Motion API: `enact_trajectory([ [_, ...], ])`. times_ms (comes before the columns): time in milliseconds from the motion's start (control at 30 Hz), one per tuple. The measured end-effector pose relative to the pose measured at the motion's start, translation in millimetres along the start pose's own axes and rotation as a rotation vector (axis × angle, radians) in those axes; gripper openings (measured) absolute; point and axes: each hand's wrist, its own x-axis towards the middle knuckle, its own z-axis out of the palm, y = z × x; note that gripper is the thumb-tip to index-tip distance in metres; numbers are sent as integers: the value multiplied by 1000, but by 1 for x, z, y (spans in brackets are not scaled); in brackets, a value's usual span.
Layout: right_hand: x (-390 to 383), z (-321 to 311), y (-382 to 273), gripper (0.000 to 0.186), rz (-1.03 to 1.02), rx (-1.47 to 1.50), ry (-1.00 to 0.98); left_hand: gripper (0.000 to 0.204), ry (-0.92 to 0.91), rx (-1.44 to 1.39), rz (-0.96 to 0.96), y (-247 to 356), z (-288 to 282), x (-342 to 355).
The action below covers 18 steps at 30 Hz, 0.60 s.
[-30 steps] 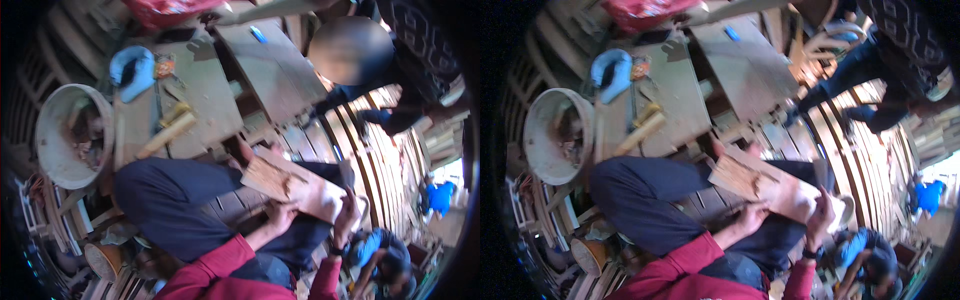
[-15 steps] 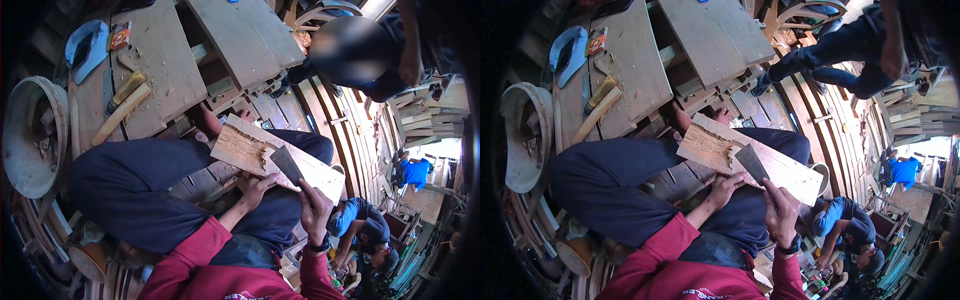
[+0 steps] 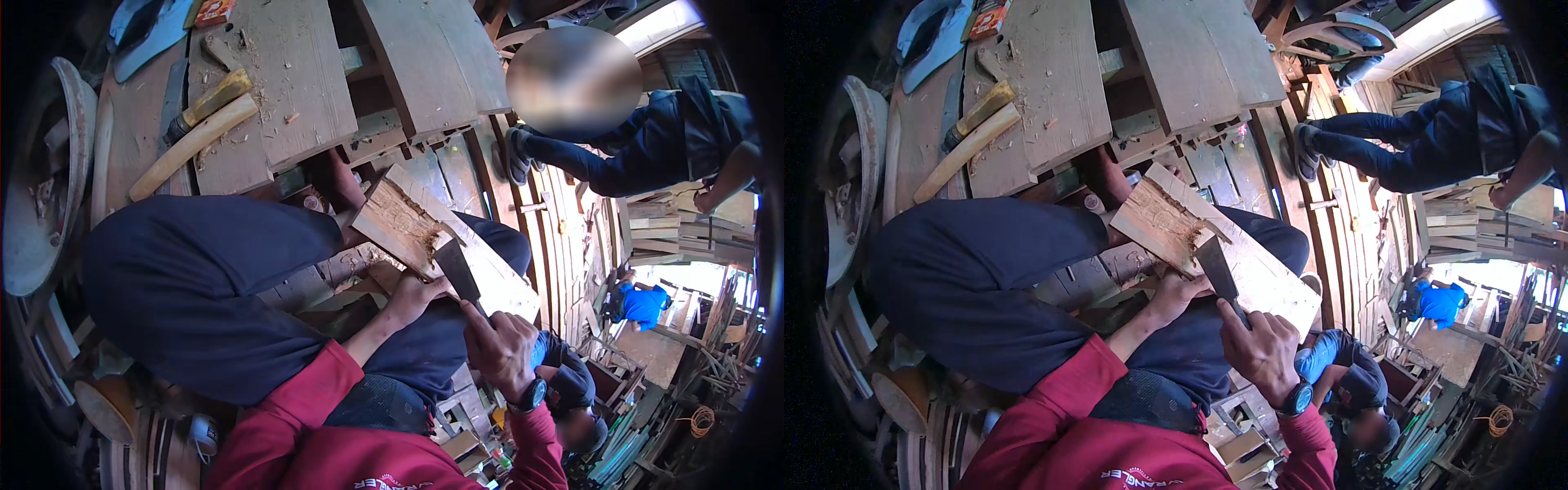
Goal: The person is using a chisel and a piece of wood to carve or refine a wooden plank in a workshop.
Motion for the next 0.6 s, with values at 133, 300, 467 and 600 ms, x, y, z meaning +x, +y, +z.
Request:
enact_trajectory([
  [133,9,-6,4,41,-140,-79,-39,31,-6,11,-33,-3,-3,2],
  [300,20,-7,16,44,-211,-76,-93,20,3,82,12,8,0,1],
  [467,31,-13,25,49,-314,-103,-126,18,48,142,45,14,5,3],
  [600,43,-19,25,45,-371,-154,-110,18,23,135,37,14,5,6],
])
